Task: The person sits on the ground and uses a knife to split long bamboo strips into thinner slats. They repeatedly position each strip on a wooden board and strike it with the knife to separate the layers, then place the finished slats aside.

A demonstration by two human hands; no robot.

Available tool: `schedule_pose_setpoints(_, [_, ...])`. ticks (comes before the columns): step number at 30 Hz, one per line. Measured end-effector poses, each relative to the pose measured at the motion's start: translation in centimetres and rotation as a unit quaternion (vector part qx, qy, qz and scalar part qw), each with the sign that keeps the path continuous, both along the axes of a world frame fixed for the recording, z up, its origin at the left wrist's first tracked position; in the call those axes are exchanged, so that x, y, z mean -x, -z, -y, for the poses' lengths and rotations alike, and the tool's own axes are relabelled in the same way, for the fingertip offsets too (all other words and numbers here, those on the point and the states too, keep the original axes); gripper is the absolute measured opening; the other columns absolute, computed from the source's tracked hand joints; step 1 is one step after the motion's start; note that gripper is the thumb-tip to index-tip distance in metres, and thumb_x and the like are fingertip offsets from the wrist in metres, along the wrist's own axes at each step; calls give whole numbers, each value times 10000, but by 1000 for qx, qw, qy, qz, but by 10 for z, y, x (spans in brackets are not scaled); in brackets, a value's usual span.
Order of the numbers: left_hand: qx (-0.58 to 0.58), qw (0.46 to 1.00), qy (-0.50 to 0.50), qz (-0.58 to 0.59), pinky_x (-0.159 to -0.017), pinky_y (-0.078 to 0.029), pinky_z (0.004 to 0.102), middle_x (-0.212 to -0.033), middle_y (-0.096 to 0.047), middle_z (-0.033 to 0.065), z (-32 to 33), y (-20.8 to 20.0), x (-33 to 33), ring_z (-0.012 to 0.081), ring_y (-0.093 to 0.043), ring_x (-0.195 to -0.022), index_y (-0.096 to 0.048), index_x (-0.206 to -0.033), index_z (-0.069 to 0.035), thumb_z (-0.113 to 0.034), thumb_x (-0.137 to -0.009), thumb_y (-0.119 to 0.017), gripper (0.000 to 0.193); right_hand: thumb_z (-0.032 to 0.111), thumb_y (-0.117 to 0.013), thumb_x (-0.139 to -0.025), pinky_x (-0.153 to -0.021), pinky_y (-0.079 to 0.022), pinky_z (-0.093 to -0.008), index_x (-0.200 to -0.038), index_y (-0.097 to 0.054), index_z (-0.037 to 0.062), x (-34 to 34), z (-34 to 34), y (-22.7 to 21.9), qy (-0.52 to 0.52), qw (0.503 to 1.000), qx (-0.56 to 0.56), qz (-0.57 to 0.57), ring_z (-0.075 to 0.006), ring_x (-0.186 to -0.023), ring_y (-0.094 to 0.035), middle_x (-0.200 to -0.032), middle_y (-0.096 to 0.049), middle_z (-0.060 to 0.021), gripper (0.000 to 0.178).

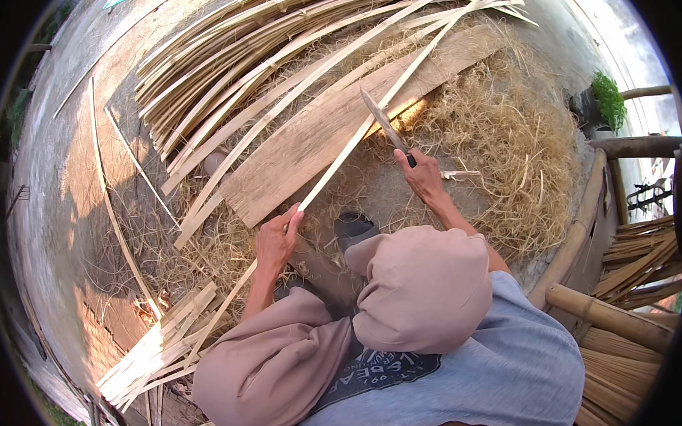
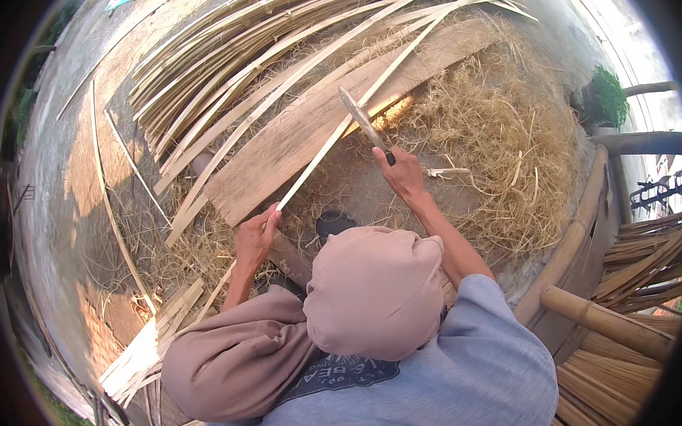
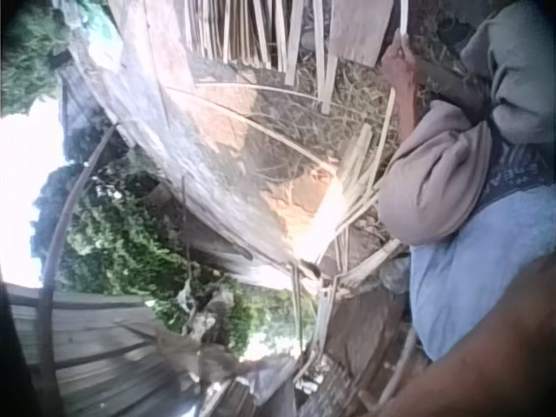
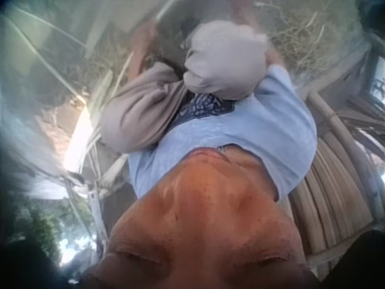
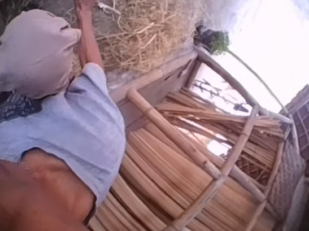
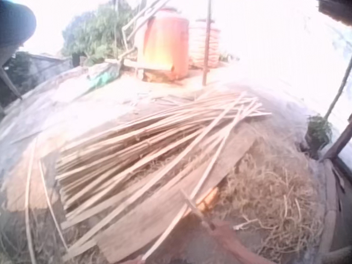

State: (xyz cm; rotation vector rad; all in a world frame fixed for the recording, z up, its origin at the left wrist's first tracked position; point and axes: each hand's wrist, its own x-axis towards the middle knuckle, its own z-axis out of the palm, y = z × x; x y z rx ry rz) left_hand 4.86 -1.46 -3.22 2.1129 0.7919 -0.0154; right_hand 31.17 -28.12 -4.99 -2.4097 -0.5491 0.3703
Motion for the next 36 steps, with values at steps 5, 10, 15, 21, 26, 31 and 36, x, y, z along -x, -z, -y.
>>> schedule_pose_setpoints(5, [-18, 1000, 14, -1, -762, -544, 389, -951, -771, 145, -17, 2, 39, 302, -734, -833, -744, -1286, -212, -438, -1010, -641, 371, 558, -651, -979, -577, -481, -457, -763, -590, 33, 29, -2, 9, -205, 972, 4, 112, -324, -594, -612, -638, -584, -165, 570])
schedule_pose_setpoints(10, [-48, 999, 3, 12, -775, -552, 391, -922, -766, 148, -30, -21, 103, 281, -744, -843, -750, -1262, -186, -425, -994, -665, 369, 654, -583, -970, -610, -473, -479, -721, -601, 19, -134, 25, 10, 66, 992, 69, 77, -322, -608, -617, -632, -607, -165, 682])
schedule_pose_setpoints(15, [-43, 973, 29, -224, -665, -518, 409, -746, -702, 133, -43, -27, 85, 262, -669, -647, -770, -944, -68, -443, -964, -702, 381, 629, -573, -986, -562, -427, -444, -665, -567, 0, -127, 14, 9, 67, 997, 33, 34, -250, -553, -541, -556, -522, -120, 706])
schedule_pose_setpoints(21, [69, 991, 38, -110, -576, -432, 402, -612, -594, 90, -20, 11, -1, 207, -595, -578, -659, -798, -24, -522, -1009, -602, 544, 593, -617, -978, -655, -530, -483, -799, -634, -2, 74, -46, -11, -209, 978, 3, 8, -403, -701, -682, -669, -635, -208, 622])
schedule_pose_setpoints(26, [-141, 988, 6, -54, -592, -468, 547, -692, -648, 215, -12, 5, 39, 459, -631, -654, -702, -874, -100, -518, -1027, -568, 465, 612, -609, -979, -607, -493, -481, -779, -637, 12, 2, -16, -15, -79, 995, 58, 15, -364, -659, -661, -653, -621, -189, 633])
schedule_pose_setpoints(31, [-157, 987, 12, -41, -595, -466, 542, -685, -643, 212, -2, 5, 25, 458, -630, -657, -705, -888, -98, -503, -1035, -564, 454, 616, -614, -977, -595, -500, -493, -771, -633, 11, -4, -21, -22, -72, 997, 27, 18, -361, -638, -661, -629, -615, -193, 640])
schedule_pose_setpoints(36, [-112, 989, -25, -98, -601, -464, 509, -658, -638, 189, -13, -9, 101, 438, -620, -640, -726, -895, -96, -486, -1036, -579, 440, 623, -599, -980, -638, -532, -509, -788, -604, 7, -35, -13, -6, -93, 993, 54, 51, -401, -691, -683, -708, -642, -229, 646])
